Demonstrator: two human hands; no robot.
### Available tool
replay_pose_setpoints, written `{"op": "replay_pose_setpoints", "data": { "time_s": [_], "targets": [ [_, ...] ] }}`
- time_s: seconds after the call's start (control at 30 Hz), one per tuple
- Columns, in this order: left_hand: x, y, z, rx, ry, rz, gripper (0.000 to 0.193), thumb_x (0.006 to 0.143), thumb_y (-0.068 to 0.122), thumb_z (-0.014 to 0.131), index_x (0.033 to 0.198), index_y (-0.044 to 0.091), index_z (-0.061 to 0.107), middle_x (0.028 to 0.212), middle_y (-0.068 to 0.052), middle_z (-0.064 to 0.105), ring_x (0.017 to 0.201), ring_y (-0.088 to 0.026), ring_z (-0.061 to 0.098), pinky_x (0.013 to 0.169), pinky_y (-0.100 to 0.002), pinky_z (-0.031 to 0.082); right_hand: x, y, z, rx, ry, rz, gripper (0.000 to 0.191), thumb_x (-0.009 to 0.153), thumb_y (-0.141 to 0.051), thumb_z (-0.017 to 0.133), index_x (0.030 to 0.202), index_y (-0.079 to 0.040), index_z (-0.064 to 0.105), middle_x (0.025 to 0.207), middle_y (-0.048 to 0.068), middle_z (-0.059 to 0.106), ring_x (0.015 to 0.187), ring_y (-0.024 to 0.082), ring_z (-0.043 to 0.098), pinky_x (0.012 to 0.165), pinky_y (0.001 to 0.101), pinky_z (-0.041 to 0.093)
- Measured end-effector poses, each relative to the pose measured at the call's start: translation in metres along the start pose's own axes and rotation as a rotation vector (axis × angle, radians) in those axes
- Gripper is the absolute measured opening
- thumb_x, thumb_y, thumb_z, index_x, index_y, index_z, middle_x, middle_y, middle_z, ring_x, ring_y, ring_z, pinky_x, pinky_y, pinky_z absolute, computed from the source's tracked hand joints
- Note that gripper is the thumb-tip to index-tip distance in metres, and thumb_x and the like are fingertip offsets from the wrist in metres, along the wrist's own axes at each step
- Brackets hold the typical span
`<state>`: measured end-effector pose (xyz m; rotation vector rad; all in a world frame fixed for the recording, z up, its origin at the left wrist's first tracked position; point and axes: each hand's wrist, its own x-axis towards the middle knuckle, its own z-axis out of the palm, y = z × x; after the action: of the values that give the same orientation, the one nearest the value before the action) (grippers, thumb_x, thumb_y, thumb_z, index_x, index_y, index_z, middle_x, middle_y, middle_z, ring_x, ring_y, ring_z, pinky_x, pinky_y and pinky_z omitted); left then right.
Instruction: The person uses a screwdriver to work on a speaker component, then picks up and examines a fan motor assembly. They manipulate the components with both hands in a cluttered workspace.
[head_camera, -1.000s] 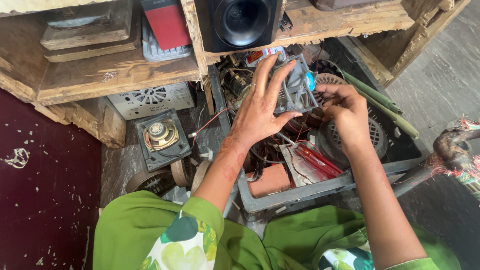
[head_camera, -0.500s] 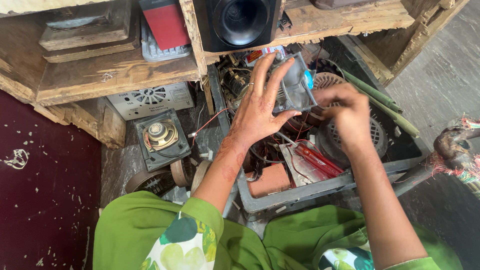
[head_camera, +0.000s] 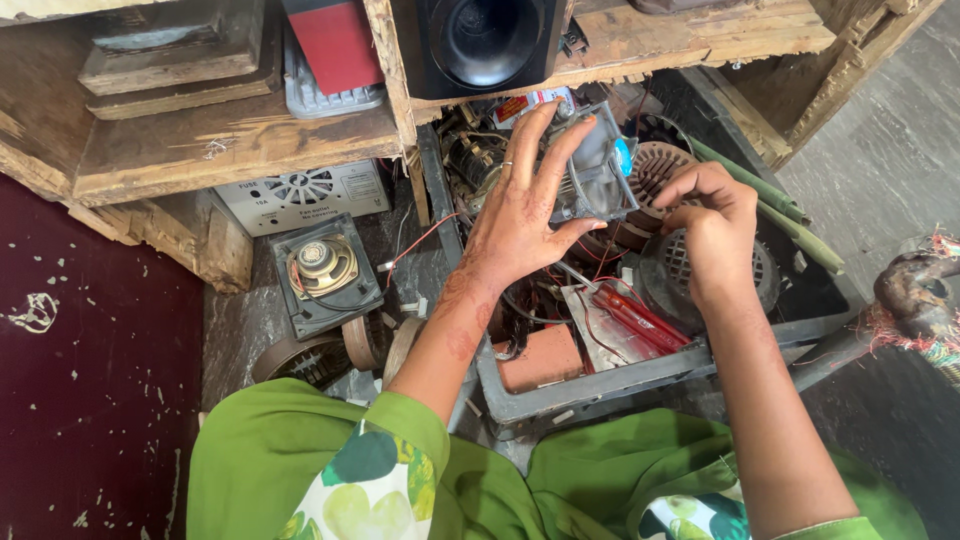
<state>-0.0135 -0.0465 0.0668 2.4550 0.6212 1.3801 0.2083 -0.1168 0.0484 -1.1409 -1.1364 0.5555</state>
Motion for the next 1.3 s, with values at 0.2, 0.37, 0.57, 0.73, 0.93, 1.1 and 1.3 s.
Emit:
{"op": "replay_pose_setpoints", "data": {
  "time_s": [0.2,0.37,0.57,0.73,0.93,1.1,1.3],
  "targets": [
    [0.000,0.000,0.001,-0.010,-0.008,-0.016,0.105,0.071,0.028,0.097,0.156,0.023,0.037,0.165,-0.014,0.023,0.157,-0.040,0.026,0.128,-0.053,0.036,0.000,-0.002,0.001,-0.010,0.007,0.021,0.027,0.067,0.019,0.053,0.083,0.002,0.066,0.097,0.005,0.060,0.087,0.015,0.061,0.067,0.0257,0.052],
    [0.000,0.001,0.001,-0.011,-0.009,-0.024,0.105,0.070,0.028,0.097,0.156,0.023,0.037,0.165,-0.014,0.023,0.157,-0.040,0.027,0.127,-0.053,0.037,-0.001,-0.006,0.004,-0.083,0.007,0.089,0.048,0.068,0.016,0.054,0.108,-0.001,0.075,0.100,0.003,0.060,0.088,0.012,0.056,0.067,0.0253,0.053],
    [0.000,0.002,0.000,-0.002,-0.002,-0.010,0.104,0.071,0.028,0.097,0.156,0.023,0.038,0.164,-0.014,0.024,0.157,-0.040,0.027,0.128,-0.052,0.036,-0.001,-0.013,0.009,-0.084,-0.089,0.106,0.057,0.069,0.013,0.053,0.121,-0.002,0.074,0.108,0.005,0.059,0.091,0.013,0.056,0.071,0.0247,0.054],
    [0.000,0.001,0.000,-0.002,-0.001,-0.008,0.104,0.071,0.028,0.097,0.156,0.022,0.037,0.164,-0.015,0.024,0.157,-0.041,0.027,0.129,-0.052,0.036,-0.002,-0.015,0.011,-0.099,-0.139,0.102,0.059,0.069,0.013,0.053,0.123,-0.001,0.072,0.111,0.006,0.058,0.091,0.013,0.056,0.071,0.0255,0.054],
    [0.000,0.000,0.000,-0.010,0.007,-0.018,0.106,0.071,0.029,0.097,0.157,0.021,0.036,0.165,-0.015,0.024,0.157,-0.041,0.027,0.128,-0.053,0.036,-0.001,-0.004,0.005,-0.013,-0.143,0.049,0.049,0.068,0.016,0.053,0.111,-0.001,0.071,0.101,0.007,0.056,0.086,0.015,0.057,0.071,0.0258,0.053],
    [-0.001,-0.001,0.001,0.047,-0.024,-0.005,0.107,0.071,0.029,0.097,0.157,0.021,0.035,0.164,-0.017,0.023,0.156,-0.042,0.026,0.127,-0.054,0.036,-0.001,-0.002,-0.005,0.239,-0.024,-0.078,0.023,0.067,0.020,0.051,0.078,0.001,0.059,0.099,0.004,0.056,0.087,0.015,0.058,0.071,0.0257,0.051],
    [0.000,0.000,0.001,0.016,-0.012,-0.020,0.106,0.071,0.030,0.097,0.157,0.022,0.035,0.165,-0.016,0.023,0.157,-0.041,0.026,0.127,-0.053,0.036,-0.003,-0.008,-0.002,0.171,-0.066,-0.029,0.029,0.070,0.018,0.053,0.089,-0.001,0.061,0.100,0.004,0.058,0.090,0.015,0.058,0.074,0.0243,0.049]
  ]
}}
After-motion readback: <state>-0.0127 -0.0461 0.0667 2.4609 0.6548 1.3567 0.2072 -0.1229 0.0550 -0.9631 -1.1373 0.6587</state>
